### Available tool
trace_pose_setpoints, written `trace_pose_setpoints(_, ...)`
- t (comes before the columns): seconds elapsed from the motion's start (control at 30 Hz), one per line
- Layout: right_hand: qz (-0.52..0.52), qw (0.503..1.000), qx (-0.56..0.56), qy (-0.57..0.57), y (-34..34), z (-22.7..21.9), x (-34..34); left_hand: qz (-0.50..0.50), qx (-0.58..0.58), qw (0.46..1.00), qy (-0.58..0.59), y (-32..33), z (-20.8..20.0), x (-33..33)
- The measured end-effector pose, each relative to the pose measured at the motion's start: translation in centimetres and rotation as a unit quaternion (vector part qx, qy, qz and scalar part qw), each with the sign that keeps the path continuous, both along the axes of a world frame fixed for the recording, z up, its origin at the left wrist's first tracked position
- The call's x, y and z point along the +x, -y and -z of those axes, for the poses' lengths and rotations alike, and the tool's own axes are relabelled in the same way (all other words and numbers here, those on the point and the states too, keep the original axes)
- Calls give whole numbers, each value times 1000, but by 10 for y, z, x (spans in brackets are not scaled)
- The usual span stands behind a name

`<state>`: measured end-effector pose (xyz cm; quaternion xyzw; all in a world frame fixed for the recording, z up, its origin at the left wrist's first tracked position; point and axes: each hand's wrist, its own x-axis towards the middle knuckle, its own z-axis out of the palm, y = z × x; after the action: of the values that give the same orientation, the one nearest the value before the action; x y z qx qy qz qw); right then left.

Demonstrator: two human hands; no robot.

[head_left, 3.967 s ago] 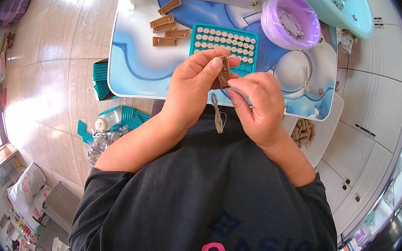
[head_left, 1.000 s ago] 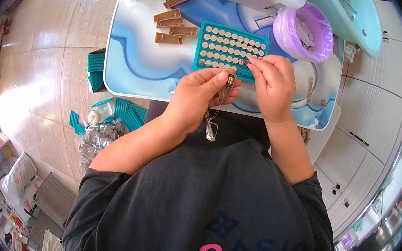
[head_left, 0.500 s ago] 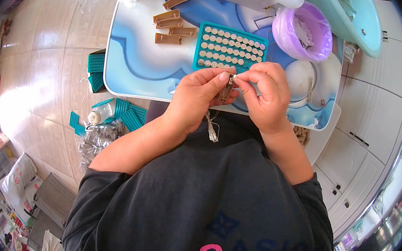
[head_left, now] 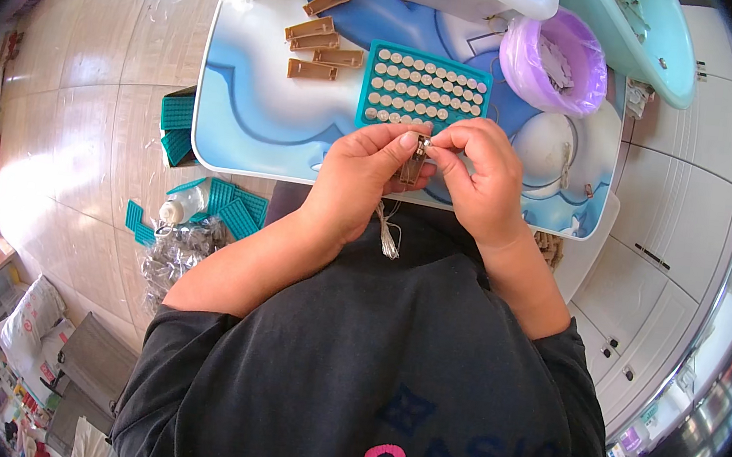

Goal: The person assembles small plastic housings and metal clips by hand, threading wires and inserting small parts.

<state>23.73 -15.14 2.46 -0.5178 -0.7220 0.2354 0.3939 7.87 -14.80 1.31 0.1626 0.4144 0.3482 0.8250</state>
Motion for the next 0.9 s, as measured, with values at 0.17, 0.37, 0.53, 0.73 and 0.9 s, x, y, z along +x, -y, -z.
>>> trace_pose_setpoints(0.17,-16,998,29,46,0,-3,-1,6,0,1000,-13,1,-1,1)
trace_pose_setpoints(0.37,-15,995,58,84,2,-2,-9,-8,27,1000,-10,5,2,1)
trace_pose_setpoints(0.53,-54,998,-27,-25,-9,-10,-6,-5,40,999,-32,-2,-14,-12)
trace_pose_setpoints(0.73,-60,989,78,108,-67,-11,-30,-62,53,995,-60,-6,-8,-40)
trace_pose_setpoints(0.9,-75,954,107,270,-94,9,-59,-91,41,993,-60,-15,-13,-51)
